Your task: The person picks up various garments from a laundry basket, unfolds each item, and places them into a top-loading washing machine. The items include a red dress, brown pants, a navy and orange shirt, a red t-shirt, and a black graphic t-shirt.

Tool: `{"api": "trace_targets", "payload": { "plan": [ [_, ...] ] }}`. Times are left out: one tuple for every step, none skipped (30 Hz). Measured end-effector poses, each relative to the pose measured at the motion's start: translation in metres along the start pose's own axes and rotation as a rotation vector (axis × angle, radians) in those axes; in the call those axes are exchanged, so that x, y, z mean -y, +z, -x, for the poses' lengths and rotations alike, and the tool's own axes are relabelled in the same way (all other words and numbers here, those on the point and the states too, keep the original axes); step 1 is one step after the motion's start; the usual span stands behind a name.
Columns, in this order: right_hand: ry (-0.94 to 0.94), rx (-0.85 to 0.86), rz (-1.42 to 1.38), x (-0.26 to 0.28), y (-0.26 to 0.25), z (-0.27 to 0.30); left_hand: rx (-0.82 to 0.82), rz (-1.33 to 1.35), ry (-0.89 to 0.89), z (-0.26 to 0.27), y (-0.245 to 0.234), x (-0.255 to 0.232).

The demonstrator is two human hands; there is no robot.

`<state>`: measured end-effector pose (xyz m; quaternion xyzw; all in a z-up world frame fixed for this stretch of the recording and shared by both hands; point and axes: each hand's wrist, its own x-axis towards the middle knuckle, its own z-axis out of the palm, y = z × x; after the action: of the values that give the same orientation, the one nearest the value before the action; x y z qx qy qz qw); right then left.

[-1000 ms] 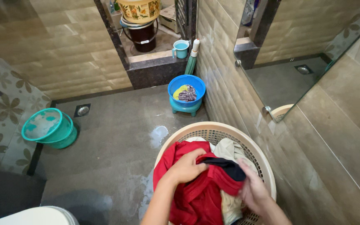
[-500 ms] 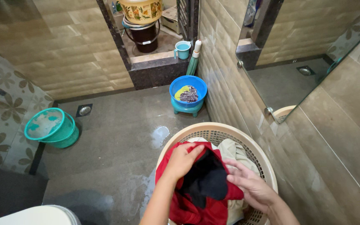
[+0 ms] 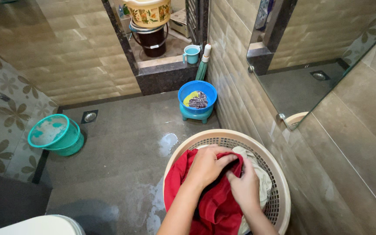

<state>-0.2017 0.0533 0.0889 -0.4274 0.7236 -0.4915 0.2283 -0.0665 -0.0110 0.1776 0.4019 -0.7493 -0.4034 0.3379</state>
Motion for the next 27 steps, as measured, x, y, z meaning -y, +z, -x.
{"api": "trace_targets", "payload": {
  "plan": [
    [0.067, -0.004, 0.039, -0.003, -0.002, -0.002, -0.013, -0.067, -0.004, 0.001, -0.001, 0.002],
    [0.130, -0.009, 0.079, -0.008, -0.005, -0.007, -0.029, -0.133, -0.004, 0.001, -0.005, 0.005],
    [0.193, -0.015, 0.119, -0.013, -0.008, -0.014, -0.045, -0.199, -0.005, 0.001, -0.010, 0.009],
    [0.085, -0.048, 0.048, -0.019, -0.015, -0.023, -0.081, -0.220, 0.025, 0.002, -0.018, 0.015],
    [-0.023, -0.081, -0.023, -0.025, -0.026, -0.034, -0.117, -0.241, 0.055, 0.002, -0.027, 0.021],
    [-0.130, -0.116, -0.089, -0.030, -0.035, -0.041, -0.151, -0.259, 0.086, 0.003, -0.034, 0.026],
    [-0.045, -0.105, -0.200, -0.033, -0.040, -0.044, -0.218, -0.309, 0.056, 0.007, -0.040, 0.030],
    [0.035, -0.098, -0.313, -0.034, -0.046, -0.051, -0.286, -0.360, 0.031, 0.008, -0.045, 0.033],
    [0.116, -0.090, -0.426, -0.035, -0.052, -0.056, -0.355, -0.411, 0.007, 0.010, -0.050, 0.036],
    [0.146, -0.132, -0.442, -0.035, -0.060, -0.059, -0.407, -0.468, -0.052, 0.014, -0.056, 0.038],
    [0.176, -0.174, -0.459, -0.035, -0.068, -0.063, -0.460, -0.526, -0.111, 0.019, -0.062, 0.042],
    [0.209, -0.215, -0.478, -0.037, -0.075, -0.066, -0.503, -0.551, -0.183, 0.024, -0.070, 0.047],
    [0.171, -0.246, -0.456, -0.039, -0.082, -0.068, -0.546, -0.577, -0.255, 0.029, -0.078, 0.054],
    [0.134, -0.278, -0.430, -0.040, -0.091, -0.069, -0.583, -0.557, -0.351, 0.034, -0.086, 0.063],
    [0.096, -0.310, -0.404, -0.041, -0.096, -0.070, -0.619, -0.537, -0.447, 0.039, -0.095, 0.074],
    [0.166, -0.304, -0.475, -0.041, -0.098, -0.070, -0.646, -0.491, -0.477, 0.045, -0.106, 0.086],
    [0.236, -0.298, -0.546, -0.040, -0.102, -0.068, -0.672, -0.445, -0.508, 0.048, -0.114, 0.097],
    [0.307, -0.290, -0.619, -0.040, -0.104, -0.067, -0.698, -0.400, -0.538, 0.049, -0.118, 0.106],
    [0.365, -0.290, -0.607, -0.039, -0.106, -0.067, -0.698, -0.089, -0.685, 0.050, -0.118, 0.112],
    [0.424, -0.290, -0.596, -0.040, -0.107, -0.068, -0.682, 0.227, -0.821, 0.052, -0.119, 0.116],
    [0.484, -0.289, -0.584, -0.042, -0.107, -0.068, -0.652, 0.548, -0.942, 0.054, -0.119, 0.119],
    [0.445, -0.239, -0.569, -0.044, -0.107, -0.069, -0.628, 0.607, -0.911, 0.052, -0.121, 0.120],
    [0.406, -0.189, -0.554, -0.045, -0.107, -0.069, -0.604, 0.665, -0.880, 0.051, -0.124, 0.120],
    [0.368, -0.138, -0.540, -0.046, -0.107, -0.069, -0.580, 0.721, -0.848, 0.051, -0.128, 0.120],
    [0.402, -0.081, -0.622, -0.044, -0.110, -0.069, -0.565, 0.771, -0.807, 0.050, -0.133, 0.119],
    [0.434, -0.019, -0.705, -0.038, -0.115, -0.071, -0.551, 0.820, -0.764, 0.047, -0.140, 0.117],
    [0.464, 0.044, -0.787, -0.031, -0.120, -0.073, -0.537, 0.868, -0.720, 0.045, -0.147, 0.114]
  ]
}}
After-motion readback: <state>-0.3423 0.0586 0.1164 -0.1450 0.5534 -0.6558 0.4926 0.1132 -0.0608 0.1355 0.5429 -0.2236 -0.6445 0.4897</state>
